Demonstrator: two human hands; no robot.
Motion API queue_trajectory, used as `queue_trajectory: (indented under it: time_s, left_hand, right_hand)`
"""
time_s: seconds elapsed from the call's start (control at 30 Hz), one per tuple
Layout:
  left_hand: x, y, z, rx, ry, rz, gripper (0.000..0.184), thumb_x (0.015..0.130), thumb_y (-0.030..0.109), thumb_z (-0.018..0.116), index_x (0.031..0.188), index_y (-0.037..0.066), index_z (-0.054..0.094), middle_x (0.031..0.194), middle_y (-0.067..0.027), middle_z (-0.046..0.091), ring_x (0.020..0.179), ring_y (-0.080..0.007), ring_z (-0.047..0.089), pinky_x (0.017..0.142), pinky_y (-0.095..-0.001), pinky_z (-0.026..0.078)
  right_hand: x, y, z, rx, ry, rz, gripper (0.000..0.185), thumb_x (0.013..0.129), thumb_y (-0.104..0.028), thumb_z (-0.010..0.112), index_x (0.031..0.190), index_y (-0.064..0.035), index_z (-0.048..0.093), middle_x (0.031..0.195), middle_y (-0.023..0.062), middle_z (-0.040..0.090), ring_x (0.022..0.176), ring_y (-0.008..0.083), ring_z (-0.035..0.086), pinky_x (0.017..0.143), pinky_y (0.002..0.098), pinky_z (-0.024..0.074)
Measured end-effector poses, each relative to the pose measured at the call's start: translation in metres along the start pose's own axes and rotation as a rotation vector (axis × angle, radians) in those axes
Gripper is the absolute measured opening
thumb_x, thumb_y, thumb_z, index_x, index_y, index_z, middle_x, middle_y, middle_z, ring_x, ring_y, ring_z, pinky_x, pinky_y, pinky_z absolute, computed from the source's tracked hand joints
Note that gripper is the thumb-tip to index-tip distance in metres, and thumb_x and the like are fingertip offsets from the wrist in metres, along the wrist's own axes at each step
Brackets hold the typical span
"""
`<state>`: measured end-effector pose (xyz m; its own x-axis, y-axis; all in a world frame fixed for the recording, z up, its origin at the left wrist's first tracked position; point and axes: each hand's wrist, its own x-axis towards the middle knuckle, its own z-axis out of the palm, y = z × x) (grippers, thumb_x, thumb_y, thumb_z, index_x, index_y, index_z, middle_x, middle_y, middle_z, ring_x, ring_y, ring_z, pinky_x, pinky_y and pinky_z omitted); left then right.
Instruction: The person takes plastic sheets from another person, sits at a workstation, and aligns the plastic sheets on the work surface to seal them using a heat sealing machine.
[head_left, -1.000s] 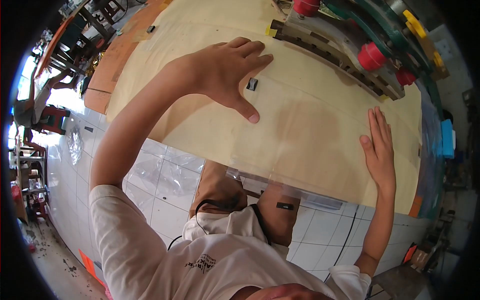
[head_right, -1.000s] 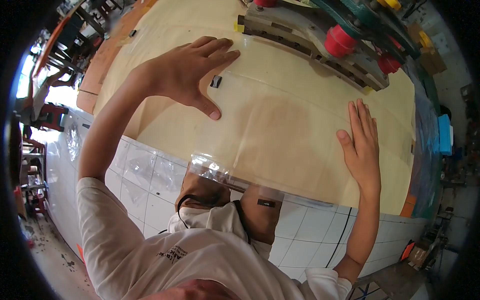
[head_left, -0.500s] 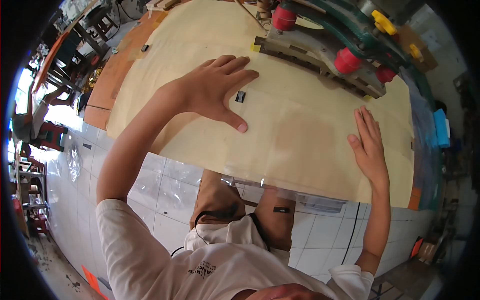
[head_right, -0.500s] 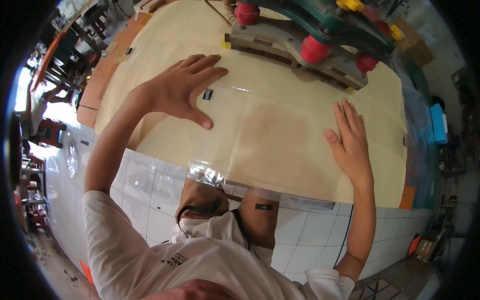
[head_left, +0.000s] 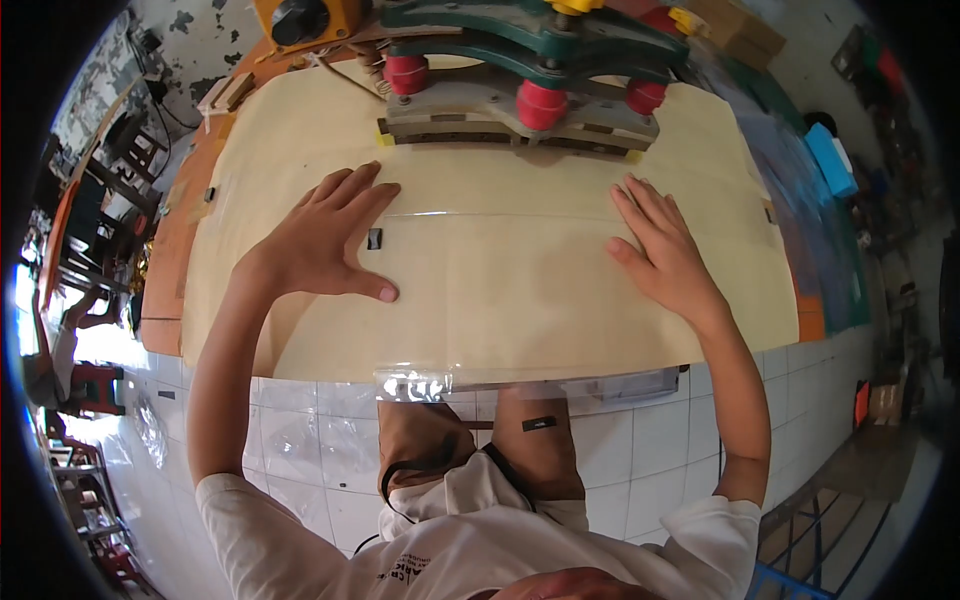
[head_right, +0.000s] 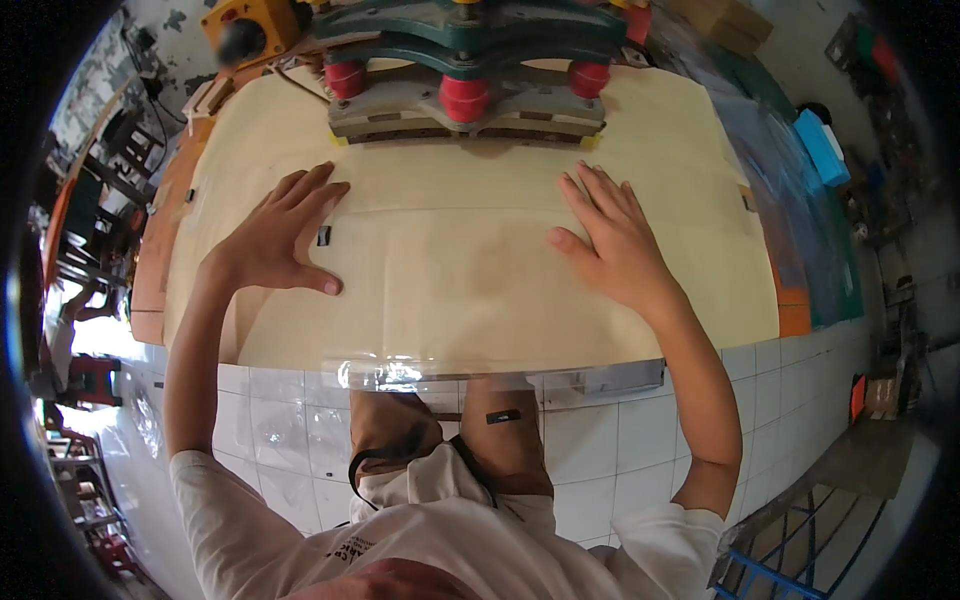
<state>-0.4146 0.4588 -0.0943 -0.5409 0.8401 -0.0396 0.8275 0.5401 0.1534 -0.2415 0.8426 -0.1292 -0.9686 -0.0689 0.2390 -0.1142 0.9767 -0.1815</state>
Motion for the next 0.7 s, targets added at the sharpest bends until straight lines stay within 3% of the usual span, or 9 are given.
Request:
queue_trajectory:
  time_s: [0.1, 0.17, 0.4, 0.5, 0.57, 0.6, 0.67, 0.7]
  left_hand:
    - [0.0, 0.001, -0.002, -0.006, -0.033, -0.038, 0.115, 0.058, 0.06, 0.085, 0.15, 0.011, 0.037, 0.158, -0.0182, 0.028, 0.144, -0.0396, 0.026, 0.118, -0.049, 0.028]
    - [0.001, 0.002, -0.003, -0.022, -0.04, -0.03, 0.115, 0.061, 0.069, 0.079, 0.15, 0.011, 0.037, 0.158, -0.0191, 0.028, 0.144, -0.0397, 0.027, 0.119, -0.0476, 0.027]
    - [0.0, 0.001, -0.001, -0.012, -0.017, -0.016, 0.114, 0.061, 0.069, 0.08, 0.149, 0.01, 0.039, 0.157, -0.0195, 0.029, 0.143, -0.0406, 0.028, 0.118, -0.0477, 0.029]
    - [0.0, -0.001, -0.003, -0.046, -0.027, 0.008, 0.112, 0.063, 0.069, 0.078, 0.149, 0.01, 0.039, 0.157, -0.0204, 0.03, 0.143, -0.041, 0.029, 0.118, -0.0479, 0.029]
    - [-0.001, -0.006, -0.003, -0.152, 0.011, 0.06, 0.107, 0.069, 0.07, 0.074, 0.15, 0.009, 0.038, 0.157, -0.0214, 0.029, 0.144, -0.0409, 0.028, 0.118, -0.0485, 0.028]
    - [-0.004, -0.008, -0.001, -0.159, 0.005, 0.068, 0.107, 0.069, 0.07, 0.074, 0.15, 0.009, 0.038, 0.157, -0.0214, 0.029, 0.144, -0.0409, 0.028, 0.118, -0.0485, 0.028]
    - [-0.012, -0.013, 0.001, -0.29, 0.068, 0.031, 0.109, 0.073, 0.076, 0.067, 0.151, 0.007, 0.036, 0.159, -0.0208, 0.026, 0.146, -0.0399, 0.026, 0.118, -0.0502, 0.024]
    - [-0.019, -0.01, -0.001, -0.277, 0.101, 0.023, 0.104, 0.079, 0.079, 0.057, 0.15, 0.006, 0.037, 0.16, -0.0202, 0.026, 0.147, -0.0385, 0.025, 0.118, -0.0502, 0.022]
  right_hand:
    - [0.0, -0.002, -0.002, 0.023, 0.006, -0.005, 0.065, 0.098, -0.046, 0.053, 0.146, -0.0032, 0.044, 0.154, 0.0215, 0.036, 0.145, 0.0376, 0.03, 0.119, 0.0515, 0.0187]
    - [0.0, -0.002, -0.003, 0.012, -0.007, -0.001, 0.065, 0.098, -0.047, 0.053, 0.145, -0.0023, 0.044, 0.154, 0.0217, 0.036, 0.145, 0.0376, 0.03, 0.119, 0.0516, 0.0188]
    - [-0.002, 0.002, -0.004, -0.007, -0.003, -0.006, 0.064, 0.099, -0.046, 0.052, 0.144, -0.0013, 0.045, 0.154, 0.0222, 0.036, 0.145, 0.0383, 0.03, 0.12, 0.0503, 0.0186]
    - [-0.005, 0.008, -0.029, 0.077, -0.035, -0.016, 0.058, 0.102, -0.042, 0.049, 0.142, -0.0006, 0.049, 0.155, 0.0222, 0.036, 0.145, 0.0358, 0.031, 0.118, 0.0451, 0.0238]
    - [-0.013, 0.01, -0.048, 0.369, 0.108, 0.122, 0.052, 0.104, -0.038, 0.047, 0.138, 0.0008, 0.053, 0.152, 0.0214, 0.041, 0.143, 0.031, 0.037, 0.115, 0.0385, 0.0298]
    - [-0.021, 0.012, -0.054, 0.367, 0.103, 0.134, 0.052, 0.104, -0.038, 0.047, 0.138, 0.0008, 0.053, 0.152, 0.0214, 0.041, 0.143, 0.031, 0.037, 0.115, 0.0385, 0.0298]
    - [-0.034, 0.017, -0.066, 0.474, 0.23, 0.22, 0.052, 0.105, -0.039, 0.045, 0.135, 0.0025, 0.056, 0.147, 0.0194, 0.048, 0.139, 0.0273, 0.043, 0.113, 0.0347, 0.0339]
    - [-0.041, 0.019, -0.064, 0.523, 0.309, 0.261, 0.052, 0.106, -0.039, 0.044, 0.131, 0.004, 0.059, 0.138, 0.0178, 0.057, 0.133, 0.0275, 0.049, 0.112, 0.0352, 0.034]
